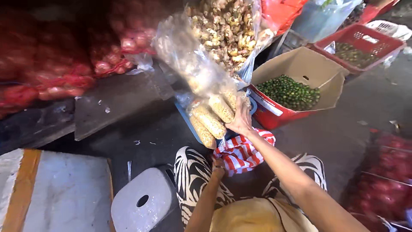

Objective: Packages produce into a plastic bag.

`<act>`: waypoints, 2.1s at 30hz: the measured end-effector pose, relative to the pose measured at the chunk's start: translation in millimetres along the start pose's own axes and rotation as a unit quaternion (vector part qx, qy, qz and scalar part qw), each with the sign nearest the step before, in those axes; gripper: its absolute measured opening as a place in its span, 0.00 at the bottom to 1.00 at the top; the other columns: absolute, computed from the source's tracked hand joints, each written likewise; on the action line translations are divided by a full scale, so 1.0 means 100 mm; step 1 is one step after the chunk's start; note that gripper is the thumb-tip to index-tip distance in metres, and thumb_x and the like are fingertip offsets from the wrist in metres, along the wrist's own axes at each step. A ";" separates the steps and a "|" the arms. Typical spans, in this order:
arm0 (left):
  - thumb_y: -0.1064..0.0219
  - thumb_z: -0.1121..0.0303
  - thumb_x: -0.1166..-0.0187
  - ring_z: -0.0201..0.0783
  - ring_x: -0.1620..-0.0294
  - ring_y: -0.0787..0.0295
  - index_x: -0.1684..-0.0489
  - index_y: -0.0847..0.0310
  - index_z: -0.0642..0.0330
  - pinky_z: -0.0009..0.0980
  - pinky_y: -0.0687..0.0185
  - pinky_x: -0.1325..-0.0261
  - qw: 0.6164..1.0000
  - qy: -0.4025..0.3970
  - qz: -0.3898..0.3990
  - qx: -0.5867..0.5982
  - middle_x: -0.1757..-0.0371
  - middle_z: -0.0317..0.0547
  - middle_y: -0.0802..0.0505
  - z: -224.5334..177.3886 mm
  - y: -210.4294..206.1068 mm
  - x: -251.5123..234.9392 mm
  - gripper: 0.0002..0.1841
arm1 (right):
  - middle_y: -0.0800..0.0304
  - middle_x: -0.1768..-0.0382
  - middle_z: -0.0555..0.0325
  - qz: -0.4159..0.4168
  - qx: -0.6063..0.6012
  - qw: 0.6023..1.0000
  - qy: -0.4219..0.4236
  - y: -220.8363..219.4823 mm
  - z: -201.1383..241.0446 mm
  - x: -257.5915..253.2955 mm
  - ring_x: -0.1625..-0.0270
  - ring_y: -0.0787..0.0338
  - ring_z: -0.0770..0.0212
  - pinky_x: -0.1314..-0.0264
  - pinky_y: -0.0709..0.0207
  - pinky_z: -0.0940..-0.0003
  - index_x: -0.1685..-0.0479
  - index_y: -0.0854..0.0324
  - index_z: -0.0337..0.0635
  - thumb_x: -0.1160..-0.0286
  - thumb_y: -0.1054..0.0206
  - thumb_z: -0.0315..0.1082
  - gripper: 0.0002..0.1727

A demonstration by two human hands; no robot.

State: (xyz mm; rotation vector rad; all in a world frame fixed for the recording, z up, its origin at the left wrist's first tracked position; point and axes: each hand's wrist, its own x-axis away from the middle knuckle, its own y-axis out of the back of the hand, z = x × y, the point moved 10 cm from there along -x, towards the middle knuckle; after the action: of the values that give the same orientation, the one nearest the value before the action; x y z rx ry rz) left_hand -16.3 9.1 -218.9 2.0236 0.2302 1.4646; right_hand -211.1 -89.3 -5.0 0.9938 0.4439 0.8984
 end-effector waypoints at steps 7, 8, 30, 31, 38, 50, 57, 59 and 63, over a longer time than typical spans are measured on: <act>0.29 0.56 0.19 0.59 0.29 0.17 0.32 0.20 0.72 0.55 0.25 0.24 0.933 -0.037 -0.013 0.358 0.33 0.68 0.12 0.26 -0.06 -0.24 0.28 | 0.39 0.15 0.31 0.005 -0.235 0.972 0.014 0.05 -0.32 0.01 0.18 0.29 0.35 0.24 0.27 0.34 0.03 0.71 0.49 0.78 0.06 0.42 0.88; 0.34 0.51 0.15 0.61 0.30 0.16 0.36 0.17 0.73 0.56 0.24 0.25 0.933 0.008 -0.052 0.355 0.35 0.69 0.11 0.30 0.05 -0.22 0.28 | 0.38 0.14 0.35 0.023 -0.297 0.955 0.008 0.01 -0.40 0.08 0.18 0.27 0.39 0.24 0.26 0.37 0.03 0.71 0.52 0.76 0.08 0.40 0.86; 0.22 0.78 0.38 0.59 0.11 0.36 0.05 0.61 0.68 0.49 0.28 0.18 0.986 -0.152 0.035 0.059 0.03 0.59 0.63 -0.28 -0.14 0.35 0.57 | 0.20 0.32 0.31 0.217 -0.326 0.818 -0.421 -1.33 -2.36 1.63 0.34 0.15 0.38 0.37 0.17 0.40 0.16 0.41 0.33 0.48 0.15 0.39 0.54; 0.22 0.80 0.39 0.58 0.08 0.42 0.06 0.61 0.70 0.47 0.33 0.15 0.981 -0.177 0.039 0.076 0.03 0.62 0.61 -0.30 -0.17 0.43 0.57 | 0.23 0.29 0.30 0.178 -0.305 0.833 -0.426 -1.34 -2.52 1.54 0.30 0.17 0.37 0.33 0.19 0.38 0.14 0.44 0.34 0.53 0.13 0.43 0.60; 0.25 0.75 0.32 0.56 0.21 0.21 0.05 0.57 0.64 0.47 0.17 0.28 0.993 -0.077 -0.042 0.076 0.02 0.54 0.62 -0.19 -0.01 0.46 0.52 | 0.42 0.15 0.23 0.131 -0.106 0.905 -0.390 -1.60 -3.08 1.39 0.15 0.35 0.27 0.19 0.32 0.35 0.05 0.65 0.39 0.59 0.10 0.56 0.79; 0.27 0.73 0.32 0.59 0.27 0.18 0.31 0.14 0.61 0.53 0.25 0.23 0.937 -0.061 -0.121 0.321 0.30 0.66 0.13 0.06 0.02 -0.16 0.25 | 0.68 0.05 0.33 0.318 0.116 0.933 -0.122 -2.10 -2.14 1.68 0.07 0.57 0.25 0.17 0.54 0.19 0.01 0.69 0.54 0.43 0.23 0.65 0.70; 0.34 0.68 0.20 0.63 0.28 0.18 0.32 0.16 0.65 0.52 0.16 0.31 0.999 0.033 -0.015 0.012 0.11 0.66 0.36 -0.04 0.02 0.06 0.20 | 0.74 0.04 0.37 0.333 0.135 0.933 -0.011 -2.34 -2.21 1.69 0.09 0.57 0.20 0.25 0.47 0.13 0.05 0.54 0.81 0.43 0.19 0.58 0.60; 0.42 0.71 0.14 0.65 0.30 0.17 0.25 0.24 0.70 0.55 0.15 0.35 0.994 0.101 0.006 -0.040 0.08 0.66 0.43 0.03 -0.02 0.08 0.21 | 0.70 0.04 0.40 0.353 0.142 0.925 0.005 -2.36 -2.25 1.72 0.09 0.55 0.20 0.25 0.46 0.14 0.07 0.46 0.78 0.43 0.19 0.57 0.55; 0.48 0.65 0.09 0.64 0.31 0.15 0.08 0.47 0.61 0.56 0.16 0.35 0.992 0.113 -0.063 0.012 0.16 0.67 0.27 0.07 0.14 0.03 0.30 | 0.64 0.05 0.35 0.386 0.138 0.909 0.068 -2.34 -2.15 1.86 0.08 0.55 0.22 0.21 0.54 0.14 0.08 0.40 0.71 0.29 0.26 0.55 0.45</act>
State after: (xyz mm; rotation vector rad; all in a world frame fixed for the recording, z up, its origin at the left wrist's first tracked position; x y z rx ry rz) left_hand -11.5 -2.8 -209.7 1.8250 0.4636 1.6157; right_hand -148.7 118.5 -301.7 1.4084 0.2912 1.6586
